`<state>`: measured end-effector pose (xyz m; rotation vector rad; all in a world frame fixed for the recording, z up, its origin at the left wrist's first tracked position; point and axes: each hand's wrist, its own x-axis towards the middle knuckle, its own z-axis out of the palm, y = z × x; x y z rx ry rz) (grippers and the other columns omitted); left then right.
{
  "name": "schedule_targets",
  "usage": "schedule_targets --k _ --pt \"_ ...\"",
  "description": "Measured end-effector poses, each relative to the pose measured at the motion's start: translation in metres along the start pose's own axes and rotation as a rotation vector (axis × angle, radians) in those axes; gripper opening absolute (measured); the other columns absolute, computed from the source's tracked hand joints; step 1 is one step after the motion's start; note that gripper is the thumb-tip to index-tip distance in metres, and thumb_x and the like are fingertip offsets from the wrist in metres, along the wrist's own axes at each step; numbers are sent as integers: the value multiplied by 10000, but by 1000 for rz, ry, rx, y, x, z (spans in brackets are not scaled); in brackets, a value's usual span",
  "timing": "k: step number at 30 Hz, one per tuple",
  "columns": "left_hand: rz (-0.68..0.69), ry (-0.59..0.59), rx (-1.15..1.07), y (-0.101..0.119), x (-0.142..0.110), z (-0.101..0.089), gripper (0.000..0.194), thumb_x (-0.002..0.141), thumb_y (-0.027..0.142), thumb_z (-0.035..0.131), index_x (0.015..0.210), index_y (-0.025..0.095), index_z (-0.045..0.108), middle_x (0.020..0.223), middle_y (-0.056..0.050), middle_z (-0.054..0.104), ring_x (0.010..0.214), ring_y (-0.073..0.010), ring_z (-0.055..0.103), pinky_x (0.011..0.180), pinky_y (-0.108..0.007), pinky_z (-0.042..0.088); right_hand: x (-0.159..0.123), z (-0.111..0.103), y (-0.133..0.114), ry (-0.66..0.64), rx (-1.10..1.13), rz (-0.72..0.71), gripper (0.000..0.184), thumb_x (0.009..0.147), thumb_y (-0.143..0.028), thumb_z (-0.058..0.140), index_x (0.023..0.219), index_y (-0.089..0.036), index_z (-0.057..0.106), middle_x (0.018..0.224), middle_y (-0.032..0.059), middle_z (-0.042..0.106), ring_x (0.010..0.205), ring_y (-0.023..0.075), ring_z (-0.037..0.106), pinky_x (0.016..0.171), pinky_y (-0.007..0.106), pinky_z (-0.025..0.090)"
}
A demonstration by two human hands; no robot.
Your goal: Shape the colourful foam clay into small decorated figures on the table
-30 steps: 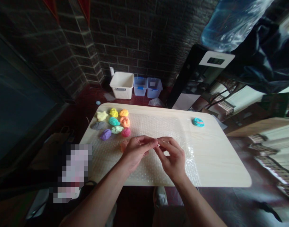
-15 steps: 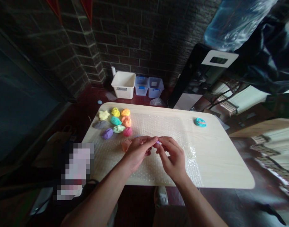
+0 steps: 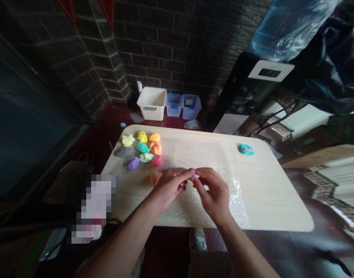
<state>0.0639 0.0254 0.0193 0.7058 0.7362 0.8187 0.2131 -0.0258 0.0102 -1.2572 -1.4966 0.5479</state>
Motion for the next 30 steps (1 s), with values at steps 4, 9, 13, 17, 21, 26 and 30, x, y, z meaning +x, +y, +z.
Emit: schedule_targets --k 4,9,13,17,21,26,30 --pt "-12 -11 -11 0 0 0 251 693 347 896 752 130 784 682 -20 613 611 -91 437 577 -249 264 0 0 2 14 12 15 125 924 -219 748 1048 -238 748 1012 59 710 763 158 680 617 291 582" --pt "7 29 11 -3 1 -2 317 706 417 903 727 135 759 706 -26 630 619 -94 465 601 -252 302 1 1 -3 -50 29 2 259 965 -220 682 1220 -254 719 1083 74 699 771 157 682 618 301 588" --pt "25 4 60 -4 2 -3 380 756 481 861 677 134 726 654 -6 581 591 -90 423 583 -258 277 1 0 -3 -38 -4 -4 138 972 -225 675 1087 -229 750 989 68 717 778 169 683 629 306 578" --pt "7 -26 67 -3 1 -2 301 746 415 867 724 138 755 634 6 562 592 -92 415 573 -264 257 0 0 2 9 26 23 83 928 -236 735 1010 -224 728 967 57 712 753 161 679 613 291 574" --pt "16 12 77 -4 1 -3 259 745 381 873 770 143 773 708 -18 637 632 -98 482 608 -260 306 0 1 2 -27 56 26 209 935 -220 720 1143 -235 712 1051 65 698 726 142 674 597 284 571" --pt "27 20 88 -5 2 -3 347 772 457 855 712 134 744 682 -10 607 599 -84 440 591 -253 289 1 -1 -1 -54 10 9 160 968 -217 677 1115 -231 738 1008 68 716 752 157 682 622 296 565" --pt "9 -20 73 -6 2 -3 307 792 422 838 725 133 759 624 11 535 582 -83 401 567 -248 260 0 0 3 -11 39 62 81 935 -228 732 1016 -222 724 945 45 712 740 152 681 619 279 560"
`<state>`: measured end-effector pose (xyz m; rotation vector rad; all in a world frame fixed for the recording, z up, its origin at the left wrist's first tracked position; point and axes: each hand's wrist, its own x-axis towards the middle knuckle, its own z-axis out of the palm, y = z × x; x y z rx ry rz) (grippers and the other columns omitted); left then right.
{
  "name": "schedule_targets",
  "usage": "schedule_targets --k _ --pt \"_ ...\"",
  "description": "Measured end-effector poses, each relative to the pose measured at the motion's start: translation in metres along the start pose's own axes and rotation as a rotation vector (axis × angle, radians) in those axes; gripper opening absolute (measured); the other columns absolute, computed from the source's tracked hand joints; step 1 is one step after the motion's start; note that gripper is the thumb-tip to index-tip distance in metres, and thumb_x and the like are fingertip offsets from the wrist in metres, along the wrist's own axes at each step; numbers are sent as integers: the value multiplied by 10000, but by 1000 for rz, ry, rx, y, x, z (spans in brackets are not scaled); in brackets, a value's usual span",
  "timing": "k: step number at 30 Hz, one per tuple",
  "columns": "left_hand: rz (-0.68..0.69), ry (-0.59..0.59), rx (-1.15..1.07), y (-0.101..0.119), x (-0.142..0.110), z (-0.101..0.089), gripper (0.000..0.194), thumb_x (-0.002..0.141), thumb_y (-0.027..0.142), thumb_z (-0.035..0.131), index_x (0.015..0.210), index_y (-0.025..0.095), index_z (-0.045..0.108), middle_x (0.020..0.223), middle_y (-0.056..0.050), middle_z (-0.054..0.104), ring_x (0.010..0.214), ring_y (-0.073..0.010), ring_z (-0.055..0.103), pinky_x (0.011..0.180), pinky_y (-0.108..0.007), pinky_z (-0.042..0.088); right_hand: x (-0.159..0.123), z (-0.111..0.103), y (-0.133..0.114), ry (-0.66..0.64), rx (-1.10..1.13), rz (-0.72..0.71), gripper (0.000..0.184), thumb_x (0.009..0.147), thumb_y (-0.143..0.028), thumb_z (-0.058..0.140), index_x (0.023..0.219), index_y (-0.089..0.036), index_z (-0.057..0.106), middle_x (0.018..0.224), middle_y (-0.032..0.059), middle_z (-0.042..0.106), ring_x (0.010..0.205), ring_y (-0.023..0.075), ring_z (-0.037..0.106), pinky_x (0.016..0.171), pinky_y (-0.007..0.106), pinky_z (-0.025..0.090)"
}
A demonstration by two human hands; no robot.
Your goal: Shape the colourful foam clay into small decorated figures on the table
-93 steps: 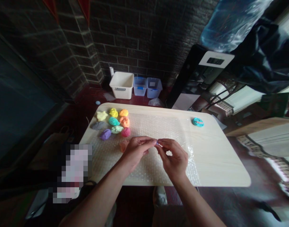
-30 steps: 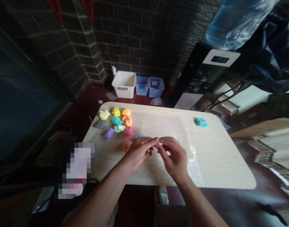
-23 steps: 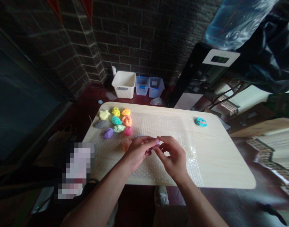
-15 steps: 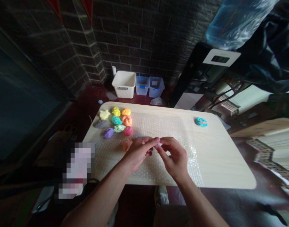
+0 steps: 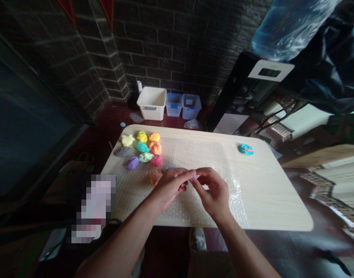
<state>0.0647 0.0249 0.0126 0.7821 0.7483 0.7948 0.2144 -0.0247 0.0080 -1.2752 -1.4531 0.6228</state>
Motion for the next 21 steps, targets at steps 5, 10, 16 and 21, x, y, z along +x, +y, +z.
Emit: schedule_targets --k 5,10,16,21 --pt "4 36 15 0 1 -1 238 769 357 853 781 132 776 707 -22 613 636 -95 476 594 -242 305 0 1 0 -20 29 -1 226 925 -217 734 1151 -234 717 1039 60 707 714 136 678 569 258 558" --pt "7 30 18 2 0 1 348 772 451 853 720 125 743 676 -5 569 610 -84 433 582 -238 285 1 0 -1 -34 16 -28 147 952 -217 704 1091 -240 746 1002 58 715 758 152 680 620 279 565" --pt "-16 -12 -16 1 0 1 269 741 367 881 771 128 761 687 -3 567 630 -91 440 583 -238 280 -1 1 2 4 62 48 157 913 -229 753 1063 -247 710 995 40 702 708 139 671 571 261 551" --pt "-6 13 -5 -1 1 -1 307 777 408 856 741 126 738 701 -10 583 633 -90 448 602 -241 303 0 -1 -4 -49 13 -26 189 949 -221 699 1134 -248 732 1029 59 711 756 150 680 612 279 561"
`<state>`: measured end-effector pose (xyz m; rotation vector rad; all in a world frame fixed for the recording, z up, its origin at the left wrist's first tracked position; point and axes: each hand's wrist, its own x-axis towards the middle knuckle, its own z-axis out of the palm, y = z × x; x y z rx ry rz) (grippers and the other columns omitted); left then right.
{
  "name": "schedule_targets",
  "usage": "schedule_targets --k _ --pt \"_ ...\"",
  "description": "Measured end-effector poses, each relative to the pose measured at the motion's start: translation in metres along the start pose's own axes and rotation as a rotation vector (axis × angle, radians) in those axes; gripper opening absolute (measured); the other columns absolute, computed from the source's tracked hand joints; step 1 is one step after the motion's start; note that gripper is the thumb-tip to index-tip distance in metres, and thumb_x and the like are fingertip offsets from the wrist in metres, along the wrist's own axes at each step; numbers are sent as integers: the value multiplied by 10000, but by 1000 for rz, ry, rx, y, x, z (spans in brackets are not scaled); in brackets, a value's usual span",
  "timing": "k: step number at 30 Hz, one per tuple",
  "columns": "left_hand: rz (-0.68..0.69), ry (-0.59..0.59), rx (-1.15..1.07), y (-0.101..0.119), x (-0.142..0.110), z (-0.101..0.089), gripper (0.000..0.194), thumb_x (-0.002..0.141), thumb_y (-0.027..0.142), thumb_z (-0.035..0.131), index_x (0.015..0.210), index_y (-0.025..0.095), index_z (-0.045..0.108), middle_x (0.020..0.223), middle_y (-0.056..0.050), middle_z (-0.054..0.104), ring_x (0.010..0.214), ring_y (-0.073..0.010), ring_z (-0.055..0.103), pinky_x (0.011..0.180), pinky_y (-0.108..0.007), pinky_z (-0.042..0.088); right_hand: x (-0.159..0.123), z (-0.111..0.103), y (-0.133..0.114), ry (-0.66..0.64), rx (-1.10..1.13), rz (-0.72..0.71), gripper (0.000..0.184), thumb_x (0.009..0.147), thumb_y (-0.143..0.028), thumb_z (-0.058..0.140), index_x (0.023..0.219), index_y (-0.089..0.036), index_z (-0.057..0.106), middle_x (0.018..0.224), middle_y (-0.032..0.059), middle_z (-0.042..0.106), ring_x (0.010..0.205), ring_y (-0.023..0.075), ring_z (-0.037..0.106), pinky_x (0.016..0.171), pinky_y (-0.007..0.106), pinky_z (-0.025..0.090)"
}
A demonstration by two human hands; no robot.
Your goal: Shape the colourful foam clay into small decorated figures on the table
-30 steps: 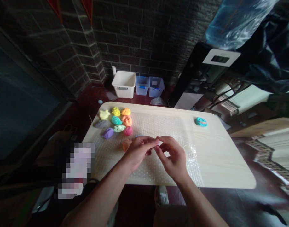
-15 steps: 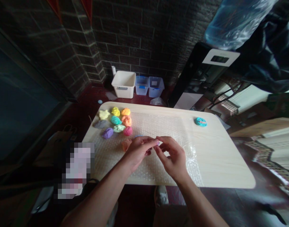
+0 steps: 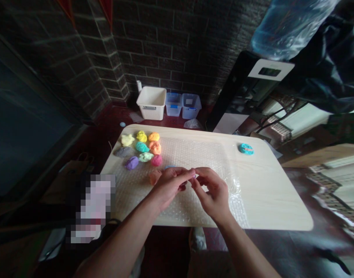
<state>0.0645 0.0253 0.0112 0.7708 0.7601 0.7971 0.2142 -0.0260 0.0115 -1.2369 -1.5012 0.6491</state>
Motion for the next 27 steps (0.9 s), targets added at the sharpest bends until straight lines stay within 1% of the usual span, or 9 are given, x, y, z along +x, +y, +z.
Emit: schedule_targets --k 3,5,10,12,15,18,22,24,27 --pt "-4 -21 -7 1 -1 1 339 797 432 838 710 126 721 669 4 546 613 -84 421 583 -238 280 0 -1 1 14 -12 8 103 950 -234 709 1047 -236 744 973 55 716 770 160 683 633 286 561" --pt "-11 -28 -18 1 -1 1 315 777 404 853 703 129 718 652 12 527 610 -85 416 574 -236 269 0 0 2 33 1 33 77 936 -245 732 1012 -231 732 967 52 712 763 159 684 629 284 562" --pt "-9 -1 -10 1 0 1 301 755 401 867 740 127 742 705 -16 589 648 -97 476 600 -235 310 -1 1 2 -4 14 40 219 937 -248 724 1156 -245 712 1034 61 706 712 143 673 584 276 558" --pt "2 3 2 1 0 1 334 779 437 850 741 124 740 714 -18 592 635 -88 461 596 -236 301 0 1 1 -25 4 17 191 962 -243 688 1148 -242 728 1023 66 711 735 152 678 605 288 563" --pt "8 -10 22 1 0 1 381 819 485 807 732 122 731 675 1 548 607 -80 416 578 -238 269 1 1 1 -5 5 33 108 964 -251 692 1059 -232 740 969 58 712 735 154 676 611 288 560" --pt "-5 -20 24 1 0 2 326 795 435 826 729 129 733 646 16 513 601 -84 398 565 -242 247 0 0 4 33 19 84 85 939 -263 729 1017 -229 723 954 48 708 727 148 674 587 268 554" --pt "2 0 52 0 0 1 253 783 370 832 745 135 747 670 3 559 622 -91 441 586 -244 291 -2 1 5 22 40 107 176 925 -265 741 1097 -238 713 998 53 704 694 135 669 520 241 530" --pt "0 18 65 -1 1 0 262 793 390 827 766 140 753 703 -7 591 644 -95 474 609 -244 322 -2 1 4 3 39 78 214 940 -253 719 1155 -249 714 1032 58 702 714 138 676 551 254 544" --pt "-9 35 79 -2 0 0 293 795 420 825 765 139 748 723 -16 616 638 -92 481 610 -242 328 -1 1 5 0 30 58 154 958 -248 699 1109 -248 731 1009 54 705 735 144 678 606 273 557"
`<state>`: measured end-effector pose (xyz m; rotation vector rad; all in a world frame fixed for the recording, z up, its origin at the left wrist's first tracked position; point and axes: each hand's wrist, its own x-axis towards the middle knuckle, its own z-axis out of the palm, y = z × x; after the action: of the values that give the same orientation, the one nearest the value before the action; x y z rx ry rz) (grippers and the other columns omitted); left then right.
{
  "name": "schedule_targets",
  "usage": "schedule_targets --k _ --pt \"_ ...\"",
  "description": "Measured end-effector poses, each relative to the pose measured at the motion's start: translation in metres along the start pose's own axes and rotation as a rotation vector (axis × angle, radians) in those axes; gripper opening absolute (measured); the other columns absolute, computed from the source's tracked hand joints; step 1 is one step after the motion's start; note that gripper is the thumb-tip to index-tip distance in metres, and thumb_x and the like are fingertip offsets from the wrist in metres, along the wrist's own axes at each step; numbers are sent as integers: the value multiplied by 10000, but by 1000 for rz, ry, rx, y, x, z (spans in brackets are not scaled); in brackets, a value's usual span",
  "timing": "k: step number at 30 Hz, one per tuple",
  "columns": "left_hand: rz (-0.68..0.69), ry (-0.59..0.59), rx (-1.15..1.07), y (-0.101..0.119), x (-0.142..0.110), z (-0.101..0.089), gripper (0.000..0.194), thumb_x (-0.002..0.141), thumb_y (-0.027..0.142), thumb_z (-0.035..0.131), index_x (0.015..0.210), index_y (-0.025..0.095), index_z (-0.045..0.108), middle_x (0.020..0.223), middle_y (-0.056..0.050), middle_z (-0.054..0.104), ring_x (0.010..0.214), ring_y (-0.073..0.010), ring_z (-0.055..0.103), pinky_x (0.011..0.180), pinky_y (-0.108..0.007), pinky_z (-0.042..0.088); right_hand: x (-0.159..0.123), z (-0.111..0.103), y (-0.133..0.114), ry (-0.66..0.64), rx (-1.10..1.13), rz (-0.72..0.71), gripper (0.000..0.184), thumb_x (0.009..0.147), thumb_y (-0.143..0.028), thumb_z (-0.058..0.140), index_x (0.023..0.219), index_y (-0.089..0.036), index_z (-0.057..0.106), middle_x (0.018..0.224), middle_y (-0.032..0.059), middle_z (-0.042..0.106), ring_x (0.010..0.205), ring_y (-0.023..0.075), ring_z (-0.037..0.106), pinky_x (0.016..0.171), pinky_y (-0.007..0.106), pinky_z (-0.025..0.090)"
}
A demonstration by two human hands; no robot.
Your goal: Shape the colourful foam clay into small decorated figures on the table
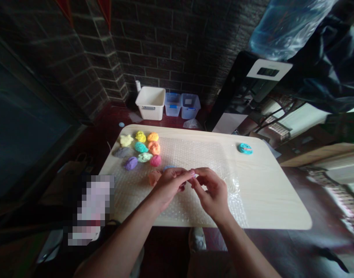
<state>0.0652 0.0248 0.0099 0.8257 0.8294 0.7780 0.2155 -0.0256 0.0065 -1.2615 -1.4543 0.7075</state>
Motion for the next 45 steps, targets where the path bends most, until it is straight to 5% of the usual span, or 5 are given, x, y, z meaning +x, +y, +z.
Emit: schedule_targets --k 4,10,16,32,45 --pt "2 2 26 0 0 0 264 788 391 822 767 140 742 681 -1 588 607 -90 451 584 -242 301 1 0 1 29 -12 45 97 932 -264 738 1023 -235 726 960 45 704 713 140 668 562 246 539" --pt "19 26 39 1 -1 -1 251 799 394 810 781 152 746 785 -37 671 711 -125 551 642 -250 361 1 -1 -4 -46 14 -6 252 968 -257 678 1217 -256 711 1103 75 700 755 149 686 589 273 576" --pt "2 -3 -24 2 -1 1 310 765 433 840 729 143 736 667 -3 600 590 -90 439 575 -249 284 2 -2 -3 -8 5 7 94 959 -266 705 1040 -235 739 983 55 712 781 162 687 644 289 574" --pt "2 -19 -93 7 -2 1 265 760 383 817 718 139 723 663 5 564 580 -85 391 543 -252 238 0 1 3 71 76 99 172 888 -318 799 1019 -228 734 943 56 724 711 151 676 568 254 551" --pt "-4 -16 -114 4 -1 0 254 781 370 791 696 144 711 675 -10 603 594 -97 417 572 -259 272 1 -1 0 -8 124 20 213 971 -291 702 1177 -277 752 1063 72 701 747 154 689 607 297 599"
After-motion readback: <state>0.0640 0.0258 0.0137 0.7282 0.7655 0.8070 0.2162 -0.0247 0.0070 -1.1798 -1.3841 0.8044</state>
